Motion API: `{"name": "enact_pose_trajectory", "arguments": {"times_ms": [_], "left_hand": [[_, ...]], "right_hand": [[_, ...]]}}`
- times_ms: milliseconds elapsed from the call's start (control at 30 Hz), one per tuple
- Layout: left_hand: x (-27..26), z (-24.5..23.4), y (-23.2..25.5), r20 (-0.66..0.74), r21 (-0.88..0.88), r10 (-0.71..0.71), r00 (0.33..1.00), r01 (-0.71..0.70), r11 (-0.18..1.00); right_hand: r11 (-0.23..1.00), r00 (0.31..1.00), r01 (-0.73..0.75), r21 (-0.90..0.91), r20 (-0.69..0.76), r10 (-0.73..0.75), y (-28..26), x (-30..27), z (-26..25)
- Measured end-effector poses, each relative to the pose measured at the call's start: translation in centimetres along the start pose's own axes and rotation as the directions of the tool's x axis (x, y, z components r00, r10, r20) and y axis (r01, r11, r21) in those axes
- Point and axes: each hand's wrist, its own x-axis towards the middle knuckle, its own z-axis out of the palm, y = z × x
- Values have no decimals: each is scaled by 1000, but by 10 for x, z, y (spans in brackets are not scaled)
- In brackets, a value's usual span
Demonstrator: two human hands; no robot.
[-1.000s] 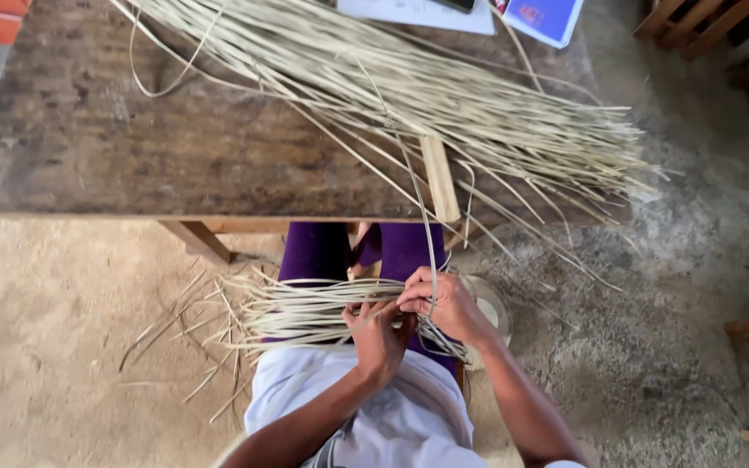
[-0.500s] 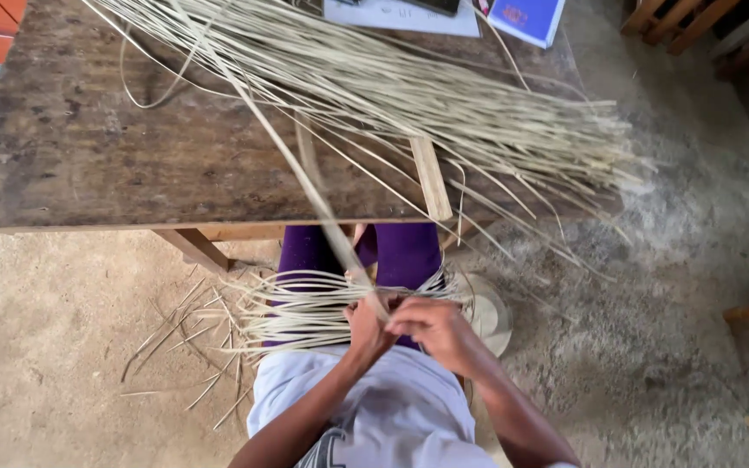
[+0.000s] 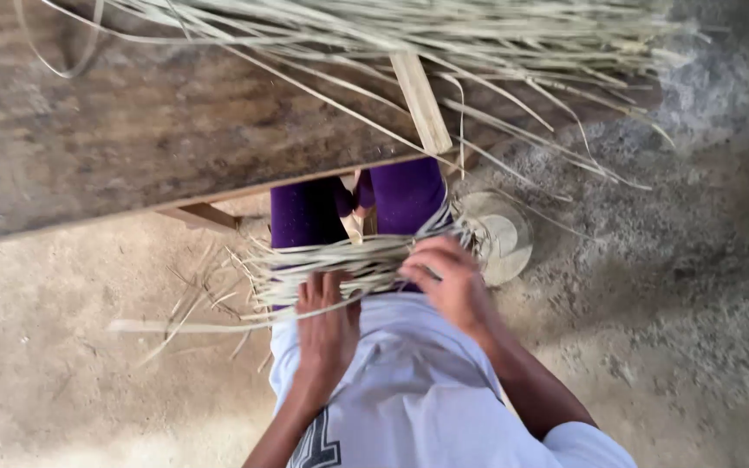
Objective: Weaving natural fibers together to create a handmade item on a wooden table.
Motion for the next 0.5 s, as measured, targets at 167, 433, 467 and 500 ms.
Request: {"name": "enact_pose_trajectory", "arguments": {"times_ms": [167, 433, 467, 500], "left_hand": [[-12, -40, 33, 387, -495, 116, 915, 100, 863], [37, 40, 48, -166, -233, 155, 974, -192, 953], [39, 43, 48, -143, -293, 114, 983, -152, 944], [41, 46, 48, -118, -352, 73, 990, -111, 930]], "right_hand": [[988, 989, -142, -56, 28, 144, 26, -46, 3], [992, 996, -76, -100, -43, 72, 24, -52, 24], [992, 997, -58, -111, -52, 52, 24, -52, 25], [992, 998, -40, -123, -61, 33, 23, -52, 26]]}}
